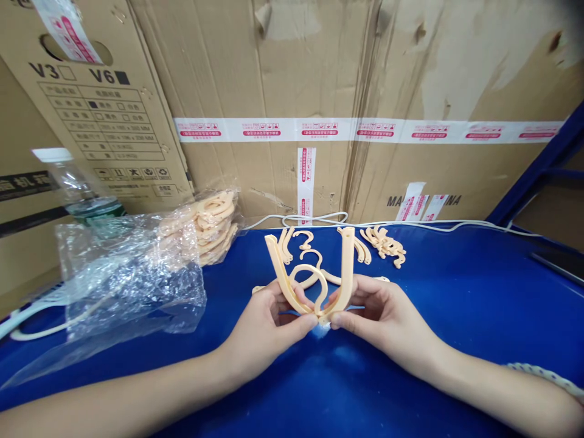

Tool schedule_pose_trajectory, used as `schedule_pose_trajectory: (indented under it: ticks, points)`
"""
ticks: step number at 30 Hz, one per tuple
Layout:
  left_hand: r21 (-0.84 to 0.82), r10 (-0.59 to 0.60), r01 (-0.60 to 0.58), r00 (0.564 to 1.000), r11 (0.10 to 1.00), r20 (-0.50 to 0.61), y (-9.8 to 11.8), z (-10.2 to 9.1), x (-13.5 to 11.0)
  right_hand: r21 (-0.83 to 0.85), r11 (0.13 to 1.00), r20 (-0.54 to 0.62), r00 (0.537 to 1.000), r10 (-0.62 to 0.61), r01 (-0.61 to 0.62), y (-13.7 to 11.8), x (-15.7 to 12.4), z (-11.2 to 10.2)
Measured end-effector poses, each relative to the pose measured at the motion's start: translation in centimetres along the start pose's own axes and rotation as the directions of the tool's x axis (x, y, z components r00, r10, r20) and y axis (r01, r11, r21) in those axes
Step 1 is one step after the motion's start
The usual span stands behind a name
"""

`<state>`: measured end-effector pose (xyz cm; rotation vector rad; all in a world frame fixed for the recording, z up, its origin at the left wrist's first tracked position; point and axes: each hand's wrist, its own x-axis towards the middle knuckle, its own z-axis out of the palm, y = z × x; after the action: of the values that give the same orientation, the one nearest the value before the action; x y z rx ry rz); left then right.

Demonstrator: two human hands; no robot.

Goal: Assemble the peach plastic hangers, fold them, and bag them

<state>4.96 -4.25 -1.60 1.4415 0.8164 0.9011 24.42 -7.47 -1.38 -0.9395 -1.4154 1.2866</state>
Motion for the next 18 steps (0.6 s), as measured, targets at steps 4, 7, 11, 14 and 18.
schedule_pose_trajectory:
  ticks: [4, 7, 11, 14, 18]
  points:
    - [-0.037, -0.005, 0.004, 1.0, 0.999, -0.025, 0.0, -0.1, -0.1, 0.016, 0.999, -0.021, 0.999, 0.038, -0.037, -0.2, 0.2, 0.1]
    - [-0.041, -0.004, 0.001, 0.997, 0.999, -0.082, 0.4, -0.4, 0.0, 0.033, 0.999, 0.019, 0.999, 0.03, -0.03, -0.8, 0.6, -0.9]
    - [-0.101, 0.013, -0.034, 0.98, 0.994, -0.199, 1.4, -1.3, 0.6, -0.075, 0.994, 0.023, 0.996, -0.082, 0.084, -2.4, 1.6, -4.0]
    - [-0.158, -0.001, -0.037, 0.972, 0.987, -0.234, 2.7, -2.1, 1.3, -0.333, 0.914, 0.021, 0.971, -0.238, 0.231, -3.9, 2.1, -6.7]
    - [-0.114, -0.031, 0.005, 0.973, 0.993, -0.227, 5.1, -3.4, 2.1, -0.723, 0.589, 0.175, 0.921, -0.349, 0.36, -5.1, 2.3, -9.0]
